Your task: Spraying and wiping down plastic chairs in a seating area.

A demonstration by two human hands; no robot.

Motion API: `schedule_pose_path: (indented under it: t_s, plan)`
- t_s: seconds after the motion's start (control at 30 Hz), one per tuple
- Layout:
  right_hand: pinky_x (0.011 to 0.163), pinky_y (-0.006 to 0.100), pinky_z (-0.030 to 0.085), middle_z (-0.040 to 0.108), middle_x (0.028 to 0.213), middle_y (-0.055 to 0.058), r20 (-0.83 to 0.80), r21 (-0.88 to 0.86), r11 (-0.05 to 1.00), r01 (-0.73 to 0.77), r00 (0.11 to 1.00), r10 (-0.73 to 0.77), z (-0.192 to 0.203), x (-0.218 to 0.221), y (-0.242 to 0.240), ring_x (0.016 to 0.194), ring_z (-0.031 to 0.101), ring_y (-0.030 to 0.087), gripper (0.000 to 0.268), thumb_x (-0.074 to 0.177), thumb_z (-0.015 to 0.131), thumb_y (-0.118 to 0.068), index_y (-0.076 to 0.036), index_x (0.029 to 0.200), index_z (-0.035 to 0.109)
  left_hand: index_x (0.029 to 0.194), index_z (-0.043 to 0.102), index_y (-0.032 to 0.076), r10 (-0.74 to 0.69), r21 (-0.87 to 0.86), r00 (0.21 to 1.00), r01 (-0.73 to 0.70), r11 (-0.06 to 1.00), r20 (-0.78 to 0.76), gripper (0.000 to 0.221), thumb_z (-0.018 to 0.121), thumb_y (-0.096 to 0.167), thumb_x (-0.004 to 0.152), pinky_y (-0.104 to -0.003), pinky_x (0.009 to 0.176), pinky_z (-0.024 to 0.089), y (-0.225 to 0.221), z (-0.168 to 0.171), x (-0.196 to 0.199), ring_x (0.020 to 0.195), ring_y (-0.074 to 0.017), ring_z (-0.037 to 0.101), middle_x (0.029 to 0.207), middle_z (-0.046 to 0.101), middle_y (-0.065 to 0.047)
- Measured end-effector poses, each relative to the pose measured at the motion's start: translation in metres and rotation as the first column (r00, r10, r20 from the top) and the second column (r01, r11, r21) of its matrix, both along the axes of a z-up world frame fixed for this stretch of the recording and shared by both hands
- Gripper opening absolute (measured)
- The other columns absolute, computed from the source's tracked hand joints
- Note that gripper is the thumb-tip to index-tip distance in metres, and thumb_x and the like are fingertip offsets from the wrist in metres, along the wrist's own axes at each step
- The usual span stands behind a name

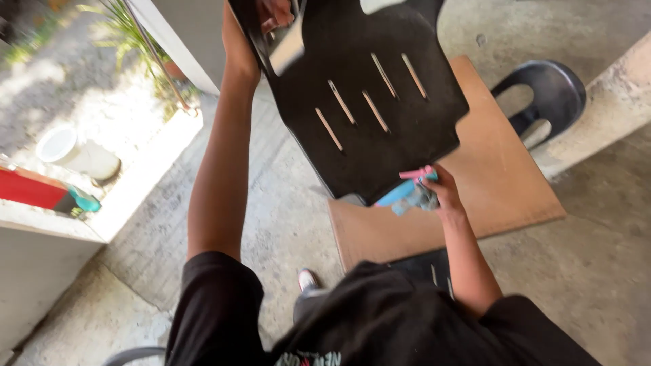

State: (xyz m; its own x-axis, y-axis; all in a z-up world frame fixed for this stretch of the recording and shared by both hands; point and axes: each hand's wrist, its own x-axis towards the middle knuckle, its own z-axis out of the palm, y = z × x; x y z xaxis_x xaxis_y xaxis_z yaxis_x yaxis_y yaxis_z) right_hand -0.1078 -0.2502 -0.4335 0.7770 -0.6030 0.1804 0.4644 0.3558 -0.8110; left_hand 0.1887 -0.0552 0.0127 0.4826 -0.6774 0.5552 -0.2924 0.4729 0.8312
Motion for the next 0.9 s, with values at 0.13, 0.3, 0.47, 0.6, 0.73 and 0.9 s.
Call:
schedule_pose_path:
  t_s: [0.13, 0.3, 0.47, 0.6, 0.73, 0.9]
  plan:
    - [0.073, 0.021, 0.046, 0.066, 0.098, 0.003, -0.035, -0.018, 1.0, -0.016, 0.999, 0.015, -0.001, -0.009, -0.021, 0.081, 0.058, 0.009, 0.031, 0.09, 0.069, 0.002, -0.004, 0.119, 0.064, 0.115, 0.059, 0.004, 0.072, -0.167, 0.99, -0.051, 0.985, 0.122, 0.056, 0.036, 0.055, 0.105, -0.037, 0.07, 0.051, 0.001, -0.085, 0.036, 0.078, -0.0219, 0.058, 0.094, 0.059, -0.01]
    - [0.077, 0.023, 0.055, 0.072, 0.1, 0.005, 0.029, -0.117, 0.992, -0.037, 0.999, 0.04, 0.015, -0.053, -0.064, 0.082, 0.068, 0.012, 0.027, 0.09, 0.067, 0.001, -0.005, 0.116, 0.065, 0.064, 0.045, 0.018, 0.476, 0.091, 0.872, -0.468, 0.879, -0.116, 0.061, 0.034, 0.074, 0.085, -0.027, 0.051, 0.033, 0.0, -0.052, -0.017, 0.047, -0.0092, 0.034, 0.057, 0.037, 0.004]
    - [0.082, 0.023, 0.055, 0.07, 0.109, 0.004, 0.027, -0.048, 0.996, 0.073, 0.997, -0.072, 0.023, -0.099, -0.092, 0.089, 0.068, 0.012, 0.027, 0.094, 0.066, -0.005, -0.008, 0.121, 0.062, 0.066, 0.045, 0.016, 0.337, 0.056, 0.804, -0.357, 0.932, -0.49, 0.054, 0.049, 0.068, 0.084, -0.03, 0.052, 0.033, -0.019, -0.112, 0.002, 0.048, -0.0115, 0.034, 0.057, 0.037, 0.002]
    - [0.085, 0.019, 0.043, 0.063, 0.105, 0.0, -0.112, -0.221, 0.967, 0.123, 0.982, -0.15, 0.025, -0.113, -0.085, 0.092, 0.057, 0.007, 0.027, 0.092, 0.062, 0.002, -0.005, 0.118, 0.061, 0.077, 0.054, 0.016, 0.157, -0.072, 0.812, -0.237, 0.969, -0.563, 0.046, 0.048, 0.059, 0.094, -0.029, 0.05, 0.028, -0.029, -0.15, 0.022, 0.047, -0.0086, 0.032, 0.057, 0.04, 0.004]
    - [0.082, 0.022, 0.046, 0.06, 0.092, 0.004, -0.129, -0.216, 0.919, 0.329, 0.924, -0.361, 0.039, -0.111, -0.051, 0.084, 0.06, 0.011, 0.034, 0.084, 0.078, -0.016, -0.003, 0.114, 0.066, 0.059, 0.044, 0.012, 0.285, 0.037, 0.785, -0.318, 0.947, -0.549, 0.065, 0.048, 0.067, 0.093, -0.033, 0.045, 0.037, -0.048, -0.166, 0.035, 0.037, -0.0172, 0.032, 0.044, 0.028, -0.002]
    - [0.085, 0.021, 0.045, 0.06, 0.097, -0.001, -0.15, -0.206, 0.814, 0.543, 0.805, -0.575, 0.061, -0.107, -0.024, 0.089, 0.059, 0.008, 0.021, 0.097, 0.076, -0.014, -0.011, 0.114, 0.063, 0.062, 0.068, 0.006, 0.43, -0.019, 0.805, -0.478, 0.878, -0.408, 0.07, 0.045, 0.063, 0.094, -0.031, 0.043, 0.042, -0.091, -0.188, 0.07, 0.036, -0.0213, 0.05, 0.039, 0.042, -0.009]
